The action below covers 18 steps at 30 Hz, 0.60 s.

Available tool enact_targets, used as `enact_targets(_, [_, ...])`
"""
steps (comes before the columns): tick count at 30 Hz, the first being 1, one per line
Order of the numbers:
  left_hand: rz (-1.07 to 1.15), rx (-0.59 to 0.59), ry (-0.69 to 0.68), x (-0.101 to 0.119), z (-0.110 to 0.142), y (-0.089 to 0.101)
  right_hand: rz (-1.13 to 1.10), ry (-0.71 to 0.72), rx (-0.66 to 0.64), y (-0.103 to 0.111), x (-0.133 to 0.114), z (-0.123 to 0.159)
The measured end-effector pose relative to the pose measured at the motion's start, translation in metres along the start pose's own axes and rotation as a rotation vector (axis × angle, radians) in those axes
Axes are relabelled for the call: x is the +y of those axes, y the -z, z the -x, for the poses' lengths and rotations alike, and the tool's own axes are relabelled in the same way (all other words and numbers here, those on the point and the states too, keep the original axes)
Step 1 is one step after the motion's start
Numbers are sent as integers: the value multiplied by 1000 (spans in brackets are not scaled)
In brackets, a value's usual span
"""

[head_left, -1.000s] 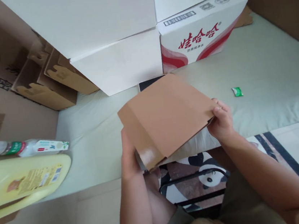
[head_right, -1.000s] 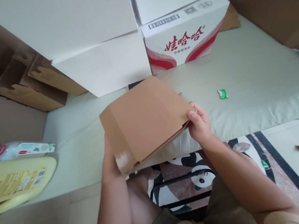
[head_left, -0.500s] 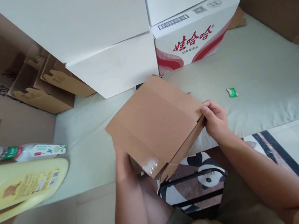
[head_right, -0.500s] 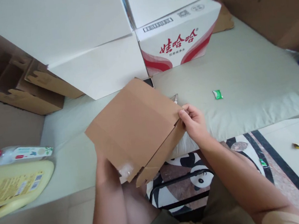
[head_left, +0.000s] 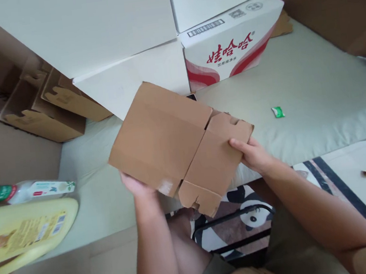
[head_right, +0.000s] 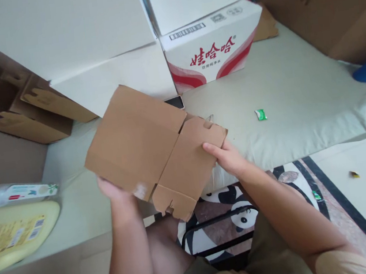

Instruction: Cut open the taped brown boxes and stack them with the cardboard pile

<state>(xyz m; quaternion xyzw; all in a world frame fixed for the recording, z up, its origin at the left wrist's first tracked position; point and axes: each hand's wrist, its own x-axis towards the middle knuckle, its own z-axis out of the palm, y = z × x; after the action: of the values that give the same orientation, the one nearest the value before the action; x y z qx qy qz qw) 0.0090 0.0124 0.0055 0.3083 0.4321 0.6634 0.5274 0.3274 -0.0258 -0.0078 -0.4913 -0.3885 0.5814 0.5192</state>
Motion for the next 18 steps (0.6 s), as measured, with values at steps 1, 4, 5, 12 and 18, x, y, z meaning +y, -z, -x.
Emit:
enact_targets(1, [33, 11, -20, 0, -1, 2, -23, -4, 29, 1, -2, 0])
enact_targets(4, [136, 51, -2, 1, -2, 6, -34, 81, 117, 14, -11, 2])
enact_targets(5, [168, 67, 40, 1, -2, 7, -17, 123, 141, 23, -15, 5])
enact_targets(12, [308, 167, 192, 0, 1, -9, -57, 226, 443, 117, -40, 55])
enact_targets(18, [294, 152, 251, -2, 2, -32, 127, 575, 881, 198, -80, 54])
